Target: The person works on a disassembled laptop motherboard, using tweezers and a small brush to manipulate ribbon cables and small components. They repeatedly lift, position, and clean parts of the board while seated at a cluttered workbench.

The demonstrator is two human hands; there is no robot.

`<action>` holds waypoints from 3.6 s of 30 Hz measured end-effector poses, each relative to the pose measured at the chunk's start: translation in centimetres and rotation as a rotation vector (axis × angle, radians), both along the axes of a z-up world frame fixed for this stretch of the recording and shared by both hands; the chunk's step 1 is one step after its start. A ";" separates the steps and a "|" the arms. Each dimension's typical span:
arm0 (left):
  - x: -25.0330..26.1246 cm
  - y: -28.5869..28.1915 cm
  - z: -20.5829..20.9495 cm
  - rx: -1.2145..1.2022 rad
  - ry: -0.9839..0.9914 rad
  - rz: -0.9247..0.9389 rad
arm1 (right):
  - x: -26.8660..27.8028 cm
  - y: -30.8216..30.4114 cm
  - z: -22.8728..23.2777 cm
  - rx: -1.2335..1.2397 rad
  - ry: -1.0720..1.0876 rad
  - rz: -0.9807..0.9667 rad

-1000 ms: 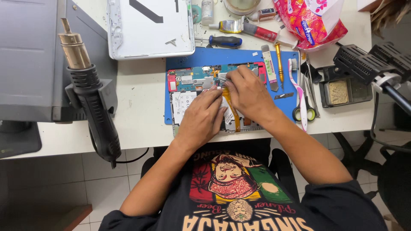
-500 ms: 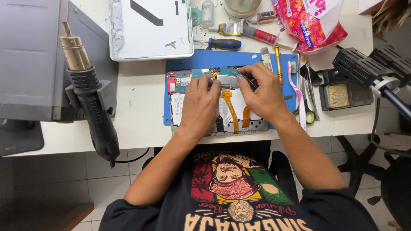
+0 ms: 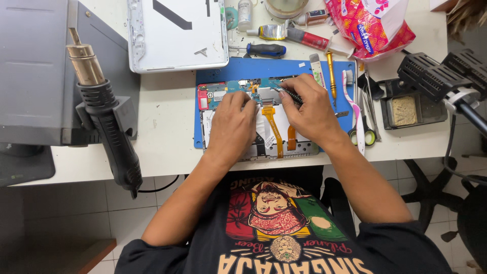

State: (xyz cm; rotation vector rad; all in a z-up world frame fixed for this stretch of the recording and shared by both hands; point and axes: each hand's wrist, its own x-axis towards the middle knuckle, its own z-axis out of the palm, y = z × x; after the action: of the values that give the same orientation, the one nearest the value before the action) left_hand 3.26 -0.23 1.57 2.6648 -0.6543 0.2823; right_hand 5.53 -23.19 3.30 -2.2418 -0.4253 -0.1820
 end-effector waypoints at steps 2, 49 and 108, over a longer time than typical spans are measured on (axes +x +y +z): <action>0.1 0.1 0.1 -0.007 -0.006 -0.015 | 0.1 -0.3 -0.1 -0.008 0.001 0.009; 6.9 2.4 -1.9 0.253 -0.158 -0.098 | -0.1 1.4 -1.9 -0.254 -0.004 0.094; -2.3 3.6 -0.7 -0.081 -0.034 0.044 | 0.8 2.7 0.7 -0.117 0.073 0.177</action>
State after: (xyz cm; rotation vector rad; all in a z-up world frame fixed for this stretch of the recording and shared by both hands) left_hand 0.94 3.39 0.85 2.6041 -0.5830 0.3595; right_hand 6.37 -20.54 4.02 -2.3025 -0.6052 0.0172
